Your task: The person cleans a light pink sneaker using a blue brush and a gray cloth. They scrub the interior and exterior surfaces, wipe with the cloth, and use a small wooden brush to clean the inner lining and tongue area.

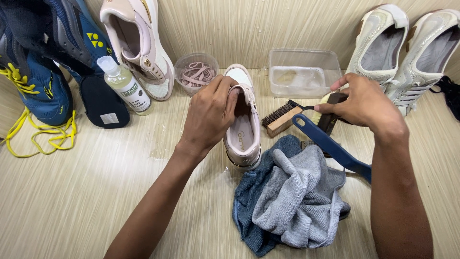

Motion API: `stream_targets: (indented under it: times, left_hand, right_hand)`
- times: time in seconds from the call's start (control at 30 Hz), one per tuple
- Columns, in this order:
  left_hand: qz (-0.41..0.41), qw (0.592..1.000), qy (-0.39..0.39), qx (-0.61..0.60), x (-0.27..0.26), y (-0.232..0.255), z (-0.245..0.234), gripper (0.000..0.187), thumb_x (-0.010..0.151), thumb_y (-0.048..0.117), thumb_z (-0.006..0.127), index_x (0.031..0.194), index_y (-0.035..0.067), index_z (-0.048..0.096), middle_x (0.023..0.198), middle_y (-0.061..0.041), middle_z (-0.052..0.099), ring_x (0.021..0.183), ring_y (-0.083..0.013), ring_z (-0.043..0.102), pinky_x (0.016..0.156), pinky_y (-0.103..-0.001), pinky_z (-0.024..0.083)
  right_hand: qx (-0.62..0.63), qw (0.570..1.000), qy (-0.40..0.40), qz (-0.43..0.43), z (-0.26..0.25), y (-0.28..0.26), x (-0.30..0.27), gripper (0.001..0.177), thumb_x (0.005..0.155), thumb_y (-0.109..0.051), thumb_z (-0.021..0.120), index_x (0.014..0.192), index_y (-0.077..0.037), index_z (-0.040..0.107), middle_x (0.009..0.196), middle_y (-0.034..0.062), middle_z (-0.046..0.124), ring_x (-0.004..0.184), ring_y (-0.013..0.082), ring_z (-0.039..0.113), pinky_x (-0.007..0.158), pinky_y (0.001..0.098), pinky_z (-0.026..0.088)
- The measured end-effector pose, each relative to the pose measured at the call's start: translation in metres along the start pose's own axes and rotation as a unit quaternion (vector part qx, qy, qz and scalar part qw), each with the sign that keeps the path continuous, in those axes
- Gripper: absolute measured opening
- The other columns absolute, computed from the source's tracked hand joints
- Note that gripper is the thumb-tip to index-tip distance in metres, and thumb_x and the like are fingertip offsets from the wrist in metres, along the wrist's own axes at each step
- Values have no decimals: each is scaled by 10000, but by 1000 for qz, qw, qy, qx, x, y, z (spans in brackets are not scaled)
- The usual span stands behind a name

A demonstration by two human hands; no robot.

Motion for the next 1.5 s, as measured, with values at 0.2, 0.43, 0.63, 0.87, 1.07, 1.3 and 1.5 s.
stream_targets:
  times: [0.2, 0.43, 0.63, 0.87, 1.07, 1.3, 1.5]
  left_hand:
    - [22, 1000, 14, 4, 1, 12, -5, 123, 1071, 94, 548, 963, 36, 553, 920, -98, 557, 723, -281, 565, 563, -417, 448]
    - [31, 999, -2, -20, 1, 17, -4, 105, 1076, 106, 548, 1018, 25, 581, 957, -102, 587, 791, -278, 597, 634, -419, 478]
    - [32, 999, 4, -9, 2, 14, -3, 109, 1077, 103, 557, 1016, 21, 595, 963, -92, 599, 769, -259, 605, 580, -402, 485]
    - [5, 999, -5, -43, 2, -1, 3, 119, 1073, 120, 555, 1050, 19, 614, 1000, -99, 634, 832, -285, 636, 624, -423, 495]
    - [-29, 983, -7, -182, 1, -27, 9, 193, 947, 127, 694, 1121, 51, 659, 888, -121, 641, 805, -299, 743, 679, -351, 627]
    - [-64, 983, -90, -149, -4, -32, 31, 187, 972, 97, 590, 1068, 32, 736, 786, -174, 735, 748, -395, 762, 641, -453, 606]
    - [-102, 990, -55, -86, 2, -33, 12, 232, 1047, 192, 527, 1030, 58, 717, 697, -157, 731, 680, -364, 767, 616, -442, 605]
  right_hand:
    - [331, 910, -29, -248, -34, -46, -49, 347, 917, -164, 770, 1245, -105, 678, 791, -36, 622, 635, -10, 514, 525, 136, 383]
    - [128, 971, 28, -200, -22, -49, -48, 238, 964, -152, 780, 1189, -136, 706, 764, 29, 539, 644, 126, 458, 543, 296, 400]
    - [-127, 990, 26, -61, 17, -4, 4, 427, 816, -56, 884, 1211, -172, 770, 1142, 264, 691, 867, 417, 746, 849, 546, 556]
    - [-149, 910, 25, -386, 52, -102, -57, 640, 746, 182, 530, 1309, -79, 682, 1338, 162, 641, 1256, 370, 582, 1053, 501, 462]
    - [-321, 872, -23, -369, 127, -78, -24, 716, 634, -5, 830, 1324, -124, 679, 1310, 185, 652, 1300, 440, 590, 1093, 670, 441]
    - [-269, 884, -47, -378, 116, -84, -26, 469, 937, -258, 694, 1360, -77, 606, 1315, 197, 675, 1353, 420, 577, 1159, 699, 336]
    - [-255, 870, -42, -419, 124, -91, -20, 455, 926, -322, 712, 1273, -52, 593, 1133, 231, 709, 1043, 473, 726, 880, 641, 556]
Point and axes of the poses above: each hand's wrist, its own x-axis towards the middle knuckle, its own z-axis out of the palm, y = z × x, the point moved 10 cm from there along x, towards the middle knuckle
